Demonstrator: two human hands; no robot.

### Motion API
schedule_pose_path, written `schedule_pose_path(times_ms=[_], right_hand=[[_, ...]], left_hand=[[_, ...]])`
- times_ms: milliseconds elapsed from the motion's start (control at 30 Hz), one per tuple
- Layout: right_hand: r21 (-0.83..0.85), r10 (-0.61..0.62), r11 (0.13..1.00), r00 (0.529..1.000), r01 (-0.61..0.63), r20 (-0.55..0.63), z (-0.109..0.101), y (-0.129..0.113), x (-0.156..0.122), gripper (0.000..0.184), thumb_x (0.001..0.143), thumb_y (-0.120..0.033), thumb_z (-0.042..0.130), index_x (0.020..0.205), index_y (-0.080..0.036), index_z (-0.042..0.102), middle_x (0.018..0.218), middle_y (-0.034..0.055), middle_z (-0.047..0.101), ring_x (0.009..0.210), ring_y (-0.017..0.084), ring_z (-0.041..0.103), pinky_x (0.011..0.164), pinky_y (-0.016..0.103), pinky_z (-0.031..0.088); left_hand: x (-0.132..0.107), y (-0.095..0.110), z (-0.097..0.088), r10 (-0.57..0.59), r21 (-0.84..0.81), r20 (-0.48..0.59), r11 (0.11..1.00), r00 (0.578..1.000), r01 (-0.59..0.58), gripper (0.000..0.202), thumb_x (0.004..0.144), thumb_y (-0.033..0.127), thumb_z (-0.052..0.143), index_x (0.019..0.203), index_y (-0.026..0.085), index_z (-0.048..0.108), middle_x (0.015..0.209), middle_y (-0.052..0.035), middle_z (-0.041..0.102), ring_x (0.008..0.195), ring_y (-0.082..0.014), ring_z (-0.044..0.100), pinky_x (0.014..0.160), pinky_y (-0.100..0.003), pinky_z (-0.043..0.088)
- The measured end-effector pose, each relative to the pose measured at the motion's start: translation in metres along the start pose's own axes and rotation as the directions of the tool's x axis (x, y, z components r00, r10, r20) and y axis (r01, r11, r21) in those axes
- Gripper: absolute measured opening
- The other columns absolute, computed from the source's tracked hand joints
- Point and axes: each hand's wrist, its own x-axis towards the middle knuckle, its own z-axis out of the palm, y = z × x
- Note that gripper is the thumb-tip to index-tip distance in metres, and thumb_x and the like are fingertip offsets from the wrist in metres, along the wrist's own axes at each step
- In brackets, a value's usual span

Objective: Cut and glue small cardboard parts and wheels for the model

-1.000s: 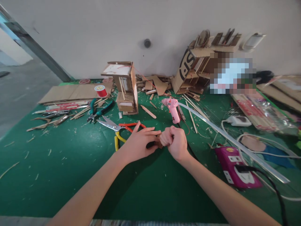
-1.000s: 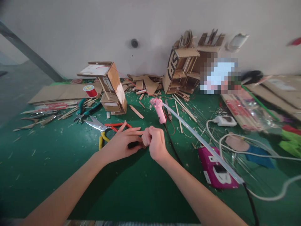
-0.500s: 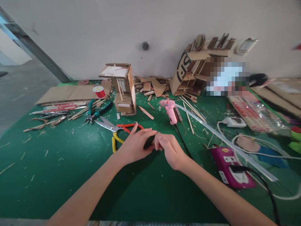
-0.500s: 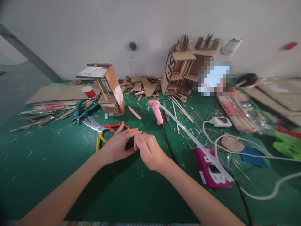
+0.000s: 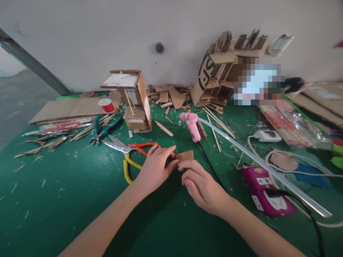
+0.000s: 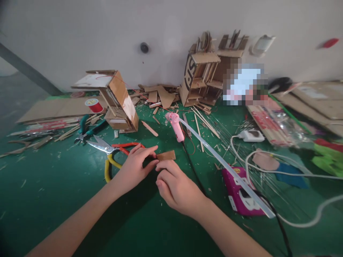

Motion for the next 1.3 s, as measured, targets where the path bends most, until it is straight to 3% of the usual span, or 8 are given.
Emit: schedule_pose_path(times_ms=[233,367,667,900,1033,1133,1200,1300], right_hand=[[-0.317,0.001,0.948,1.000,0.005,0.019,0.002,0.005,-0.008,0.021,0.094,-0.021,0.049,0.112,-0.018,0.058,0.107,0.0144,0.062,0.099,0.027,0.064,0.080,0.041,0.058],[-0.478,0.067,0.876,0.998,-0.066,-0.017,0.009,0.010,0.003,0.035,0.096,-0.014,0.040,0.129,-0.014,0.050,0.104,0.0147,0.064,0.087,0.025,0.067,0.071,0.037,0.058],[-0.583,0.162,0.776,0.969,-0.242,-0.187,0.012,0.007,0.047,0.027,0.097,-0.018,0.040,0.088,-0.017,0.065,0.070,0.0067,0.062,0.063,0.019,0.057,0.050,0.030,0.028],[-0.054,0.443,0.889,0.885,-0.454,-0.143,0.022,-0.001,0.069,0.027,0.092,-0.021,0.043,0.067,-0.019,0.051,0.056,-0.0014,0.046,0.046,0.010,0.032,0.048,0.028,0.018],[0.601,0.716,0.465,0.675,-0.650,0.177,0.013,-0.005,0.081,0.022,0.089,-0.028,0.045,0.069,-0.020,0.051,0.051,-0.0093,0.027,0.041,0.008,0.018,0.041,0.025,0.014],[0.725,0.734,0.137,0.560,-0.676,0.384,0.009,-0.006,0.084,0.018,0.089,-0.029,0.046,0.074,-0.019,0.050,0.053,-0.0118,0.024,0.041,0.007,0.013,0.039,0.023,0.011],[0.662,0.743,0.341,0.623,-0.668,0.246,0.012,-0.005,0.082,0.021,0.089,-0.029,0.047,0.071,-0.019,0.050,0.052,-0.0102,0.027,0.041,0.007,0.017,0.041,0.024,0.014],[0.153,0.530,0.844,0.843,-0.514,-0.094,0.019,-0.005,0.077,0.022,0.089,-0.020,0.047,0.068,-0.019,0.051,0.057,-0.0027,0.042,0.047,0.010,0.030,0.046,0.027,0.017]], left_hand=[[0.008,0.001,-0.005,-0.039,-0.117,-0.006,0.992,0.999,0.038,0.008,0.092,0.023,0.051,0.093,0.023,0.060,0.086,0.0027,0.070,0.083,-0.0162,0.064,0.106,-0.048,0.034],[0.005,0.001,-0.006,-0.143,-0.289,-0.105,0.951,0.984,0.107,0.011,0.094,0.027,0.047,0.097,0.021,0.055,0.090,-0.0026,0.068,0.081,-0.0167,0.065,0.077,-0.032,0.052],[0.002,0.004,-0.005,-0.254,-0.370,-0.263,0.917,0.931,0.146,0.021,0.094,0.027,0.050,0.112,0.022,0.058,0.100,-0.0048,0.073,0.092,-0.0201,0.071,0.073,-0.030,0.055],[-0.001,-0.005,-0.004,-0.316,-0.402,-0.310,0.898,0.897,0.178,0.024,0.093,0.026,0.051,0.112,0.023,0.065,0.096,-0.0034,0.074,0.081,-0.0183,0.070,0.072,-0.030,0.055],[-0.002,-0.004,-0.006,-0.320,-0.408,-0.330,0.897,0.888,0.171,0.025,0.094,0.028,0.050,0.114,0.022,0.065,0.100,-0.0035,0.074,0.084,-0.0177,0.069,0.074,-0.029,0.054],[-0.003,-0.002,-0.007,-0.321,-0.411,-0.331,0.895,0.887,0.171,0.026,0.093,0.027,0.051,0.114,0.021,0.065,0.102,-0.0037,0.074,0.086,-0.0176,0.069,0.075,-0.028,0.054],[-0.002,-0.001,-0.008,-0.330,-0.419,-0.315,0.890,0.890,0.182,0.025,0.093,0.027,0.051,0.113,0.021,0.065,0.099,-0.0035,0.074,0.084,-0.0173,0.068,0.074,-0.028,0.054],[-0.001,-0.001,-0.008,-0.356,-0.449,-0.301,0.871,0.885,0.197,0.024,0.093,0.027,0.051,0.110,0.021,0.066,0.096,-0.0033,0.073,0.079,-0.0169,0.067,0.071,-0.028,0.053]])
